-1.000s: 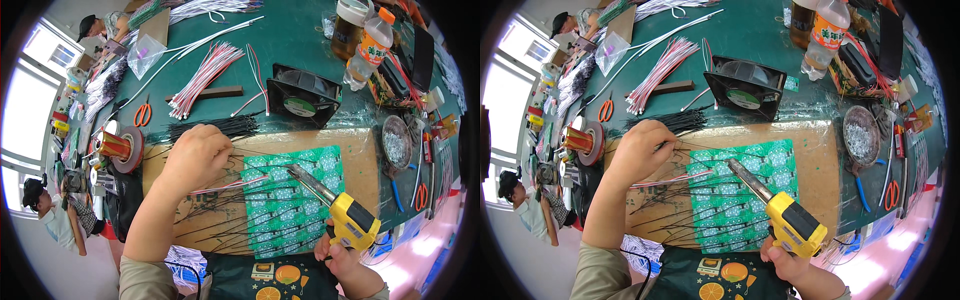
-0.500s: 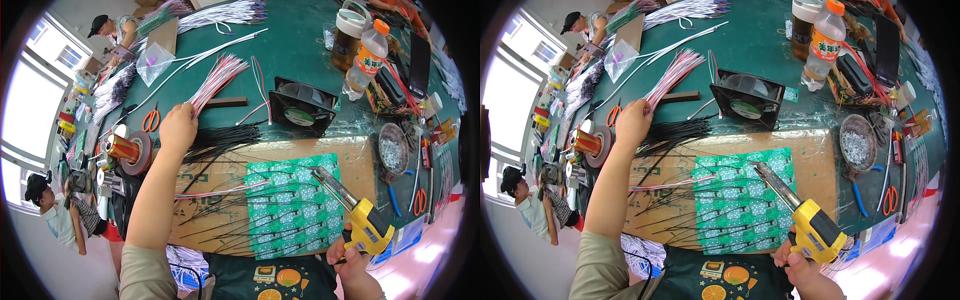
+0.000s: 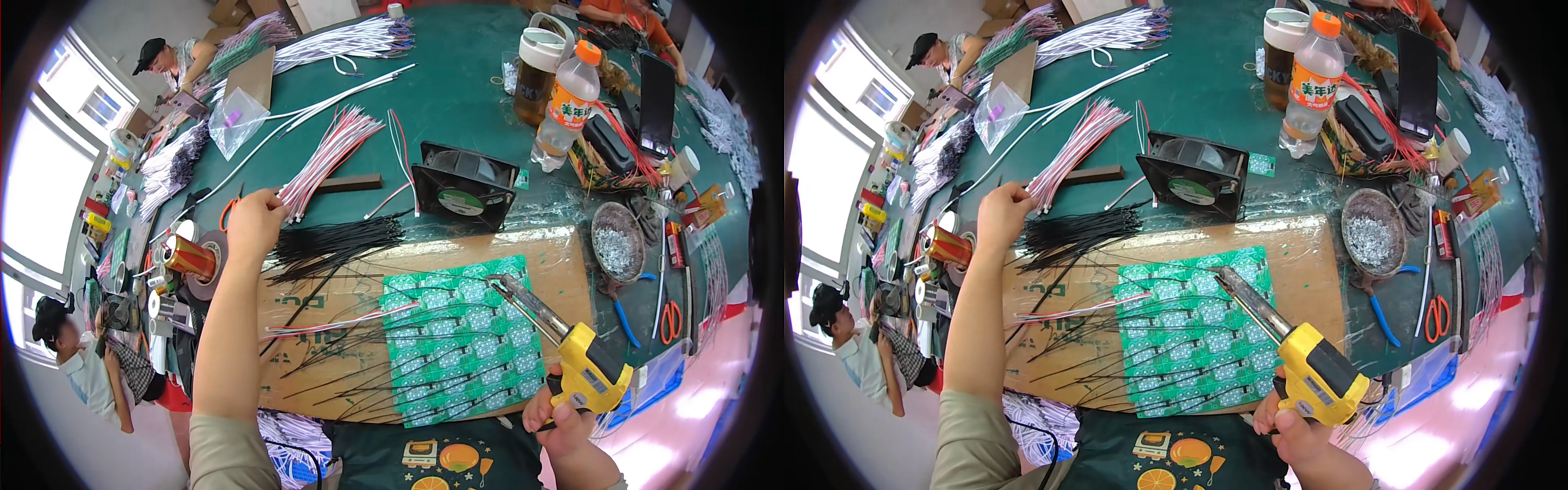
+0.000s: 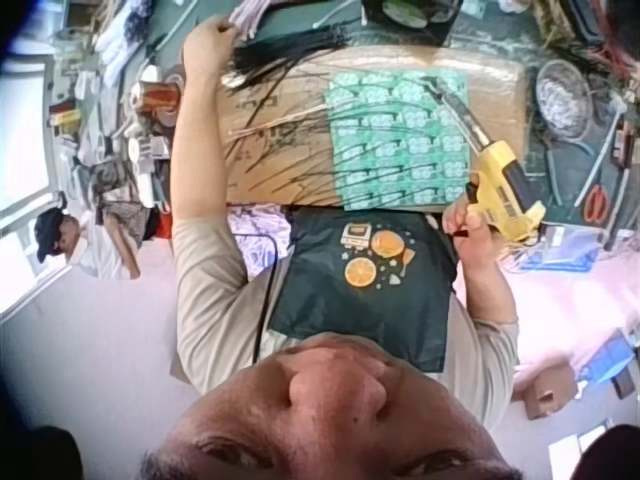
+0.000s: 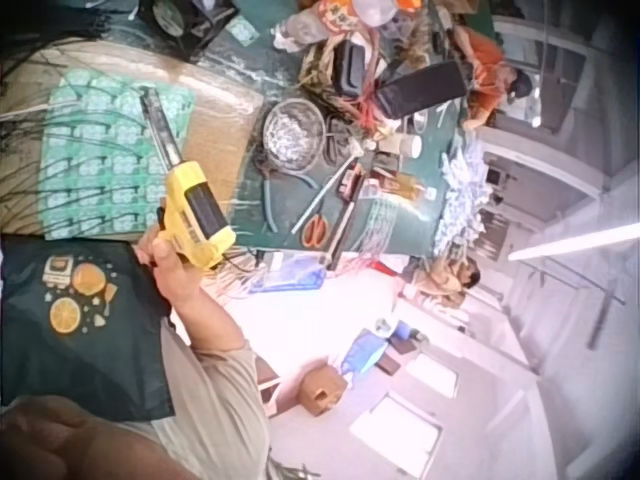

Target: The person attaches wires to a circuit board panel, repeatedly picking up wire bundles from the table, positioning the wires onto the board by hand, and soldering the connections with a soldering iron.

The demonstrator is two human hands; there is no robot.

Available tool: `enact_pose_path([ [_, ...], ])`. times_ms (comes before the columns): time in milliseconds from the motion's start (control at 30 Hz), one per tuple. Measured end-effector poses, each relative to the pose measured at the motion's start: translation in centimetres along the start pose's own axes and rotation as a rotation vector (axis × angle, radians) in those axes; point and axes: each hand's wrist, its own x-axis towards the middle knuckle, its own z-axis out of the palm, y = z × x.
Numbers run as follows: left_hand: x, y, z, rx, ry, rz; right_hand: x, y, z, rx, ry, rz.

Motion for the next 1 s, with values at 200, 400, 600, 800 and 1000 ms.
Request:
enact_pose_path([
  [200,-1.5,0.5,-3.0,-0.826,-0.310,-0.417,-0.2,-0.1,0.4,0.000,0.000,0.007],
  [400,-10.3,6.9,-2.6,-1.592,-0.847,-0.621,0.0,-0.2,1.0,0.008,-0.016,-0.027],
  [600,-17.8,11.4,-1.3,-1.919,-1.137,-0.532,0.4,-0.7,3.9,-0.145,-0.014,-0.008],
  [800,-21.1,14.0,0.0,-1.886,-1.154,-0.490,0.9,-0.6,4.9,-0.510,-0.115,0.006],
  [1000,-22.4,15.8,0.1,-1.919,-1.162,-0.550,1.7,0.7,6.4,-0.557,-0.150,-0.183],
])
